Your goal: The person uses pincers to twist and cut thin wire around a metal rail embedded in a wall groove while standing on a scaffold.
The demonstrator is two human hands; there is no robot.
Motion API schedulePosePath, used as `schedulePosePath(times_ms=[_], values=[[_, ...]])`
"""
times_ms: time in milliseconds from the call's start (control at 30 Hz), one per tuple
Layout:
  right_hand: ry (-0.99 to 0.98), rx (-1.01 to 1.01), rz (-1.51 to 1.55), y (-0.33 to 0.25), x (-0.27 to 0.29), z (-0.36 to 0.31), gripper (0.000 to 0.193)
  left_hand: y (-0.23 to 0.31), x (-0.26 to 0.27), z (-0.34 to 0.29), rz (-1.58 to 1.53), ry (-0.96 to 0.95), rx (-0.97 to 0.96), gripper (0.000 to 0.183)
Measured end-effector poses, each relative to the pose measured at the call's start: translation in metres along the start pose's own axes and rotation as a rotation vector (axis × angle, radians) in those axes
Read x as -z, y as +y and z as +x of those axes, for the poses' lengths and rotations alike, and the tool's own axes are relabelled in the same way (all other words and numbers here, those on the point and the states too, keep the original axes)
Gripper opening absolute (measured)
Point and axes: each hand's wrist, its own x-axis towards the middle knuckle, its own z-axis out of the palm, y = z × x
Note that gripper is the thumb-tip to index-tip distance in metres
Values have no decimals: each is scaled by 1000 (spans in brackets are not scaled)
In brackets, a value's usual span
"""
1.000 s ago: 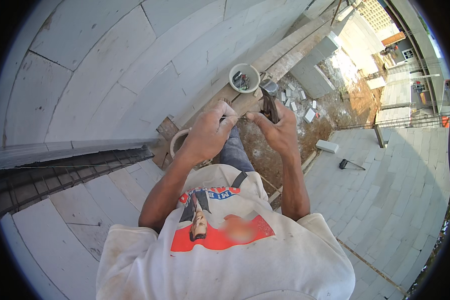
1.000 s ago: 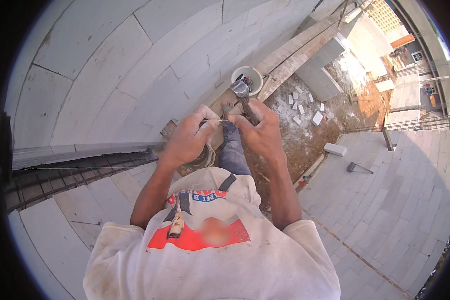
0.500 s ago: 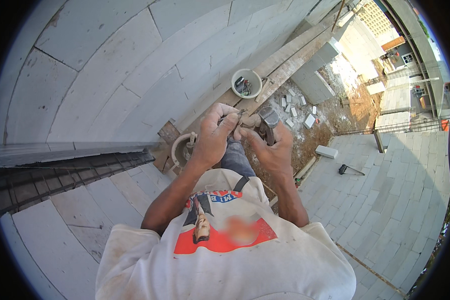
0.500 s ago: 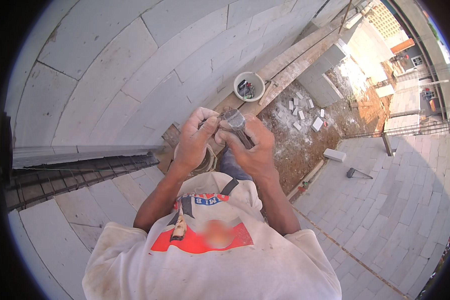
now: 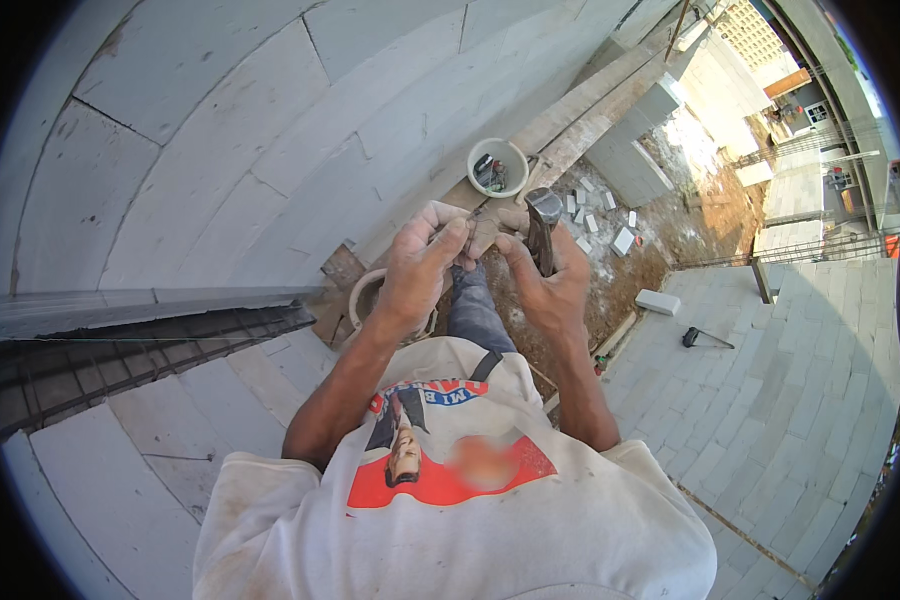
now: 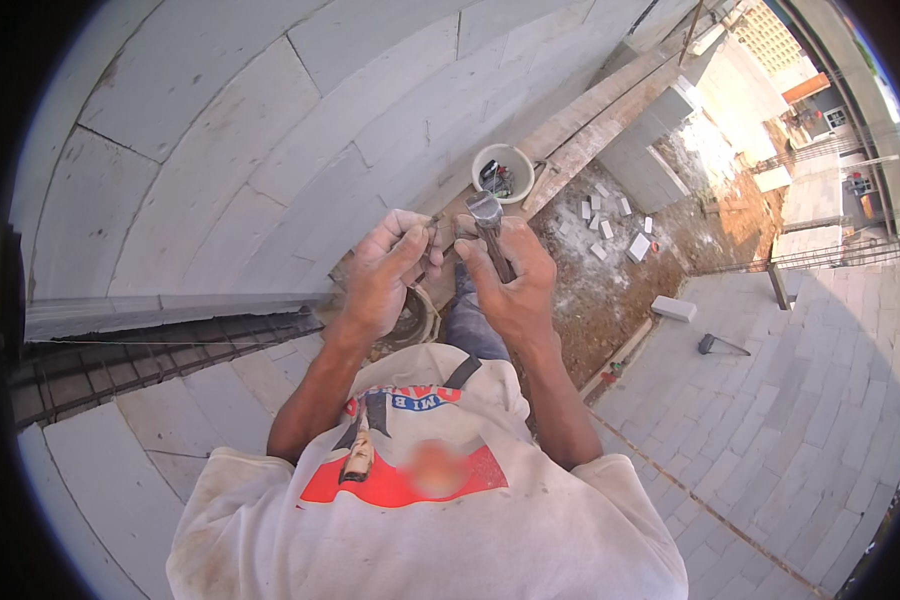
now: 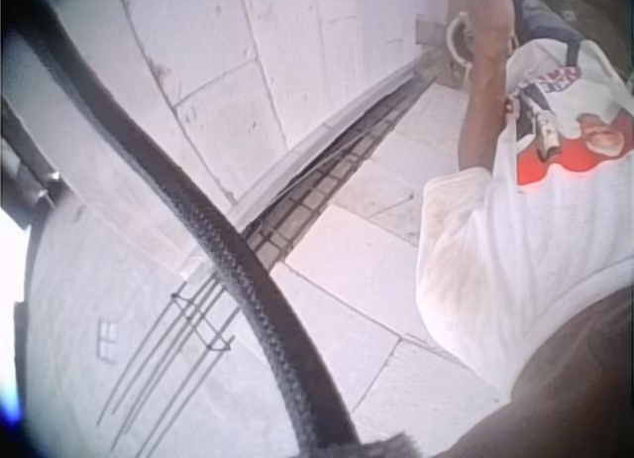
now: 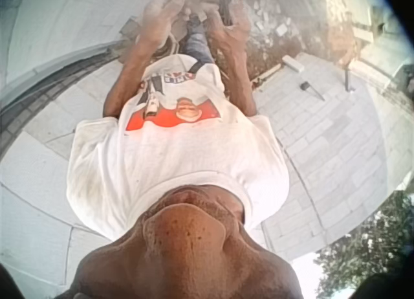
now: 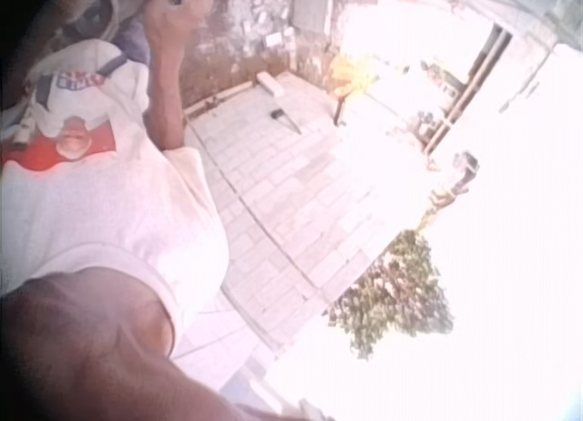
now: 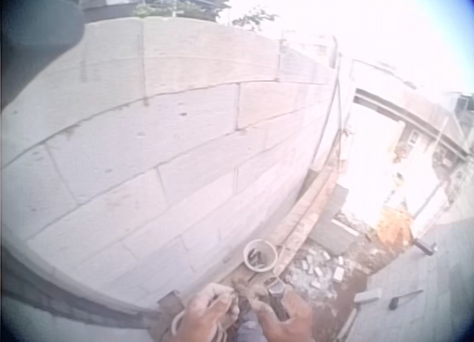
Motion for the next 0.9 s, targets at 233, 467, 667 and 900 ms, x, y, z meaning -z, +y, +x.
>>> schedulePosePath(times_ms=[233,467,667,900], values=[[-31,94,-100,-14,8,-8,23,-1,1,-3,349,172,-262,22],[-220,-155,148,3,-10,-26,25,0,-6,1,402,102,-442,11],[-90,-279,203,-10,1,-18,23,1,5,-8,289,124,-338,15],[-3,-121,69,6,28,6,19,1,17,-3,10,-29,-157,21]])
